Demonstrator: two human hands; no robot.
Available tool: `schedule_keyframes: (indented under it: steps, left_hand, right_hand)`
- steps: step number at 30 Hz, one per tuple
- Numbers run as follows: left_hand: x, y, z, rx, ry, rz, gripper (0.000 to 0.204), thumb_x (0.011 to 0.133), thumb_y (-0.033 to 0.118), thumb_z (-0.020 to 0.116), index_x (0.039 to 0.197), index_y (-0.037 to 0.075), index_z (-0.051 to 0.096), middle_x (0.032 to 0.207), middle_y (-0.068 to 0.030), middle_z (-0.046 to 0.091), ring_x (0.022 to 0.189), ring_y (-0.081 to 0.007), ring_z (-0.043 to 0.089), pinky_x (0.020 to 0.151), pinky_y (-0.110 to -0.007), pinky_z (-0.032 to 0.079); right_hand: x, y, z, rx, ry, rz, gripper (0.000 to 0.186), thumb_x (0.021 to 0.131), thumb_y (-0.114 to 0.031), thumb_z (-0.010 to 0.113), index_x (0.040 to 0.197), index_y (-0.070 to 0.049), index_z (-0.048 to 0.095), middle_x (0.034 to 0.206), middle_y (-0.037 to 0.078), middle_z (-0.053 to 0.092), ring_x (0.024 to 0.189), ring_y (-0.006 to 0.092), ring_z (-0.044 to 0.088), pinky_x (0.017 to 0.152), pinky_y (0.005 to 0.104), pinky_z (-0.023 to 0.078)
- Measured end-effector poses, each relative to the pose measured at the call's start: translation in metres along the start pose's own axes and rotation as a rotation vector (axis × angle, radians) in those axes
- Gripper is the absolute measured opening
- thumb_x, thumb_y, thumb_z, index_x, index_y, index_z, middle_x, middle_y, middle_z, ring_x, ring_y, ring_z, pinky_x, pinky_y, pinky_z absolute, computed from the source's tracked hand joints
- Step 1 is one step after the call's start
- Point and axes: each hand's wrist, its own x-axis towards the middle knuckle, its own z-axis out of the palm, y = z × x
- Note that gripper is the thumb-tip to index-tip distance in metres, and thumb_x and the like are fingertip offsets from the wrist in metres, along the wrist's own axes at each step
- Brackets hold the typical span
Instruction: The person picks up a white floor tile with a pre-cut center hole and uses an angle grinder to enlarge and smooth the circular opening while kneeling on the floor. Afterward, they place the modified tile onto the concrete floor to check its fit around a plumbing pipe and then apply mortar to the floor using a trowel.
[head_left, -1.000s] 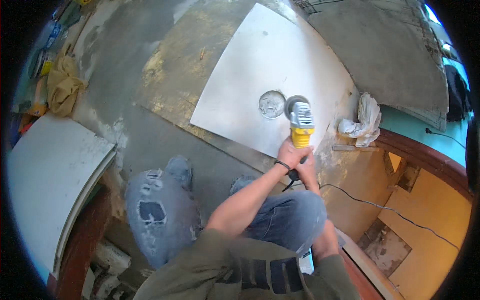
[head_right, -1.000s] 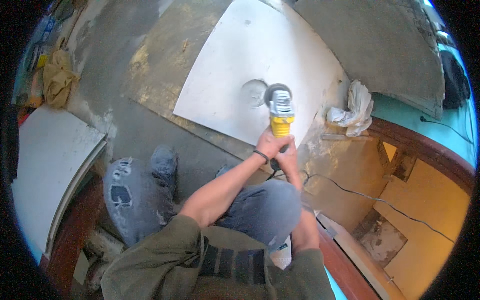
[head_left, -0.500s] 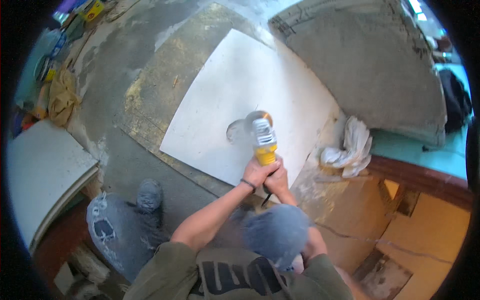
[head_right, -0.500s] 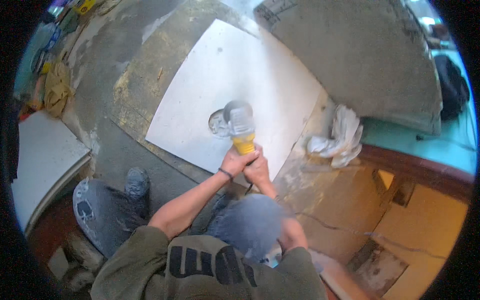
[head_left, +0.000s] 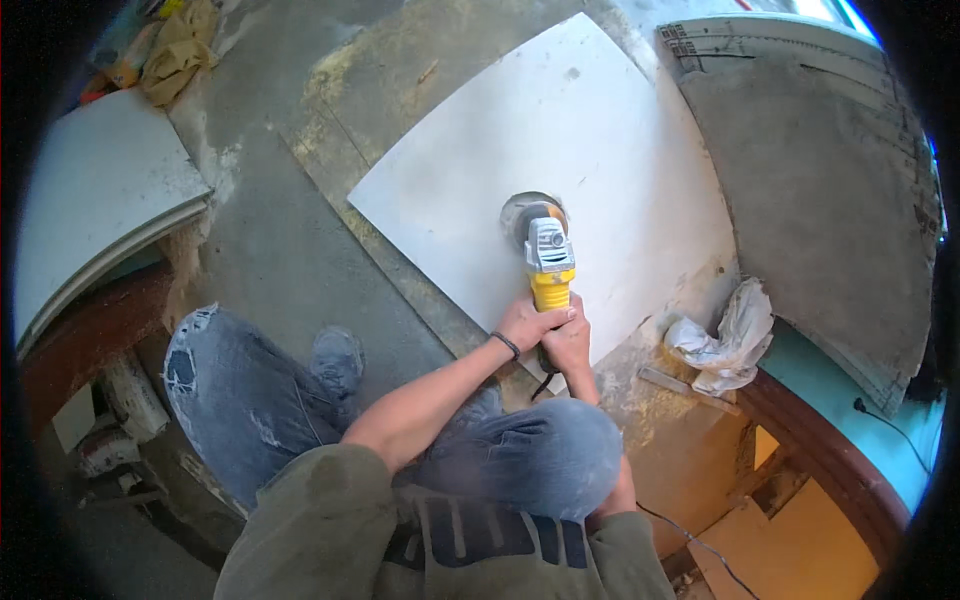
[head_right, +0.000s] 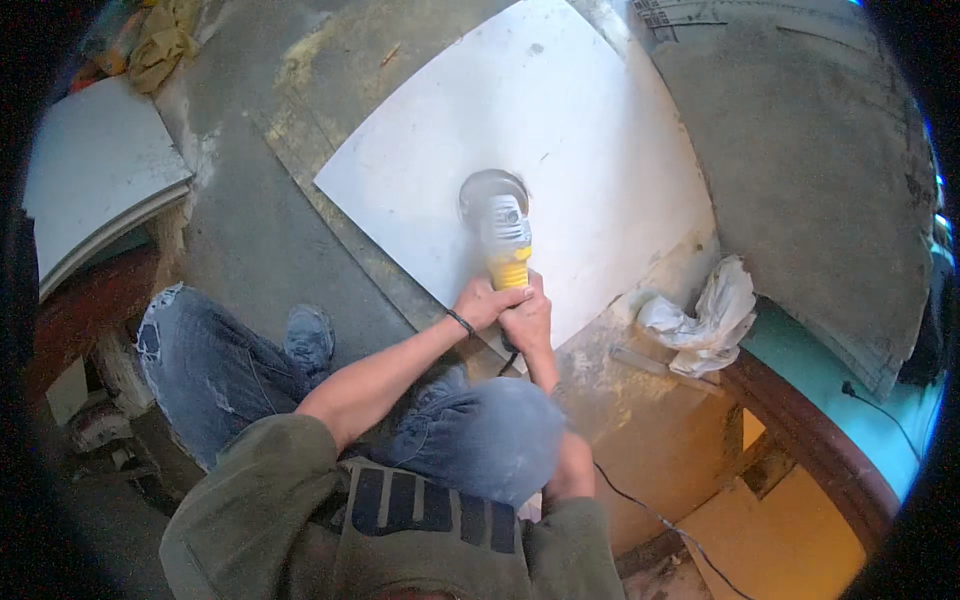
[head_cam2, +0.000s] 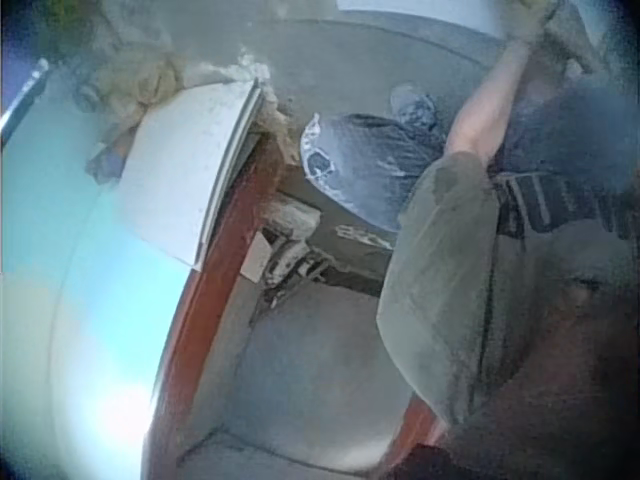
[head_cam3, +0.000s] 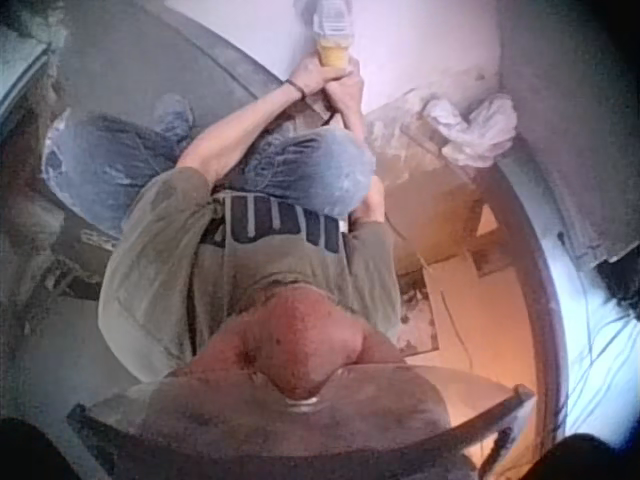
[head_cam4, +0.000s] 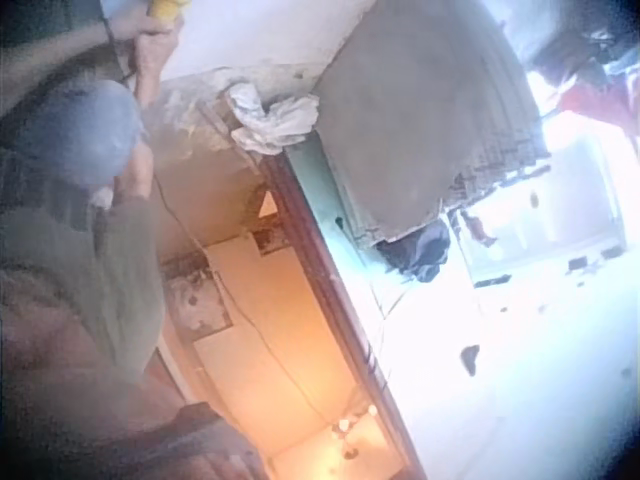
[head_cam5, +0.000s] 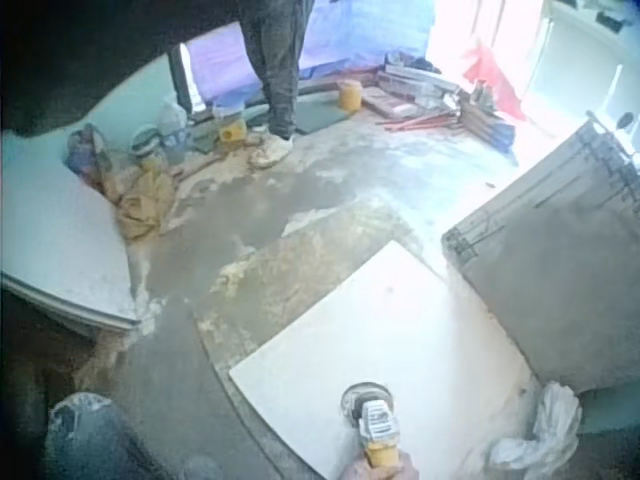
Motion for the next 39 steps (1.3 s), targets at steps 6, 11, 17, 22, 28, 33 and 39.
schedule_keyframes:
  steps: [6,11,17,22,28,33,39]
  left_hand:
    - [0.005,-0.022,0.004,-0.103,0.015,0.074,0.036,0.085,0.031,0.073,0.107,0.003,0.067,0.098,-0.0052,0.068,0.091,-0.0133,0.063,0.083,-0.029,0.051]
    - [0.007,-0.002,0.002,-0.112,0.005,0.033,0.035,0.084,0.029,0.074,0.106,0.002,0.067,0.098,-0.0047,0.068,0.09,-0.013,0.063,0.082,-0.03,0.051]
    - [0.011,-0.015,-0.002,-0.199,0.038,0.054,0.034,0.083,0.029,0.075,0.105,0.002,0.067,0.097,-0.0044,0.068,0.088,-0.0127,0.063,0.081,-0.03,0.051]
    - [0.013,-0.014,-0.001,-0.199,0.03,0.031,0.034,0.083,0.029,0.075,0.104,0.003,0.068,0.097,-0.0045,0.068,0.088,-0.0128,0.063,0.081,-0.029,0.051]
    - [0.01,-0.009,-0.002,-0.166,0.051,0.054,0.034,0.083,0.028,0.075,0.104,0.003,0.068,0.096,-0.0044,0.069,0.088,-0.0127,0.064,0.08,-0.029,0.052]
    - [0.01,-0.01,-0.002,-0.214,0.044,0.041,0.034,0.082,0.029,0.076,0.103,0.003,0.069,0.096,-0.0043,0.069,0.087,-0.0124,0.064,0.079,-0.029,0.052]
    - [0.008,-0.007,-0.003,-0.183,0.058,0.01,0.036,0.082,0.03,0.076,0.103,0.002,0.069,0.095,-0.0049,0.069,0.087,-0.0129,0.064,0.079,-0.029,0.052]
  right_hand:
    - [-0.003,-0.001,-0.001,-0.047,-0.007,0.013,0.052,0.074,-0.014,0.069,0.12,0.0,0.052,0.097,0.022,0.069,0.093,0.0305,0.069,0.082,0.0379,0.052]
    - [0.011,0.003,-0.005,-0.057,-0.014,-0.022,0.055,0.073,-0.017,0.072,0.121,0.0,0.052,0.099,0.022,0.068,0.094,0.0311,0.068,0.082,0.0385,0.052]
    - [0.017,0.006,-0.002,-0.059,-0.097,-0.094,0.056,0.073,-0.021,0.073,0.121,0.0,0.052,0.099,0.022,0.068,0.095,0.0321,0.068,0.081,0.0385,0.052]
    - [0.02,0.015,-0.001,-0.066,-0.084,-0.068,0.056,0.073,-0.019,0.072,0.12,0.0,0.051,0.097,0.022,0.069,0.093,0.0313,0.069,0.081,0.0376,0.052]
    - [0.02,0.017,-0.002,-0.062,-0.096,-0.071,0.056,0.072,-0.016,0.072,0.121,0.001,0.052,0.097,0.02,0.069,0.092,0.0279,0.069,0.081,0.0367,0.052]
    - [0.019,0.01,-0.002,-0.066,-0.098,-0.068,0.056,0.071,-0.015,0.072,0.121,0.001,0.052,0.098,0.019,0.069,0.092,0.0267,0.069,0.081,0.0362,0.052]
    - [0.019,0.014,-0.002,-0.036,-0.106,-0.083,0.058,0.071,-0.017,0.073,0.122,0.001,0.052,0.1,0.02,0.068,0.095,0.0286,0.068,0.082,0.0369,0.052]
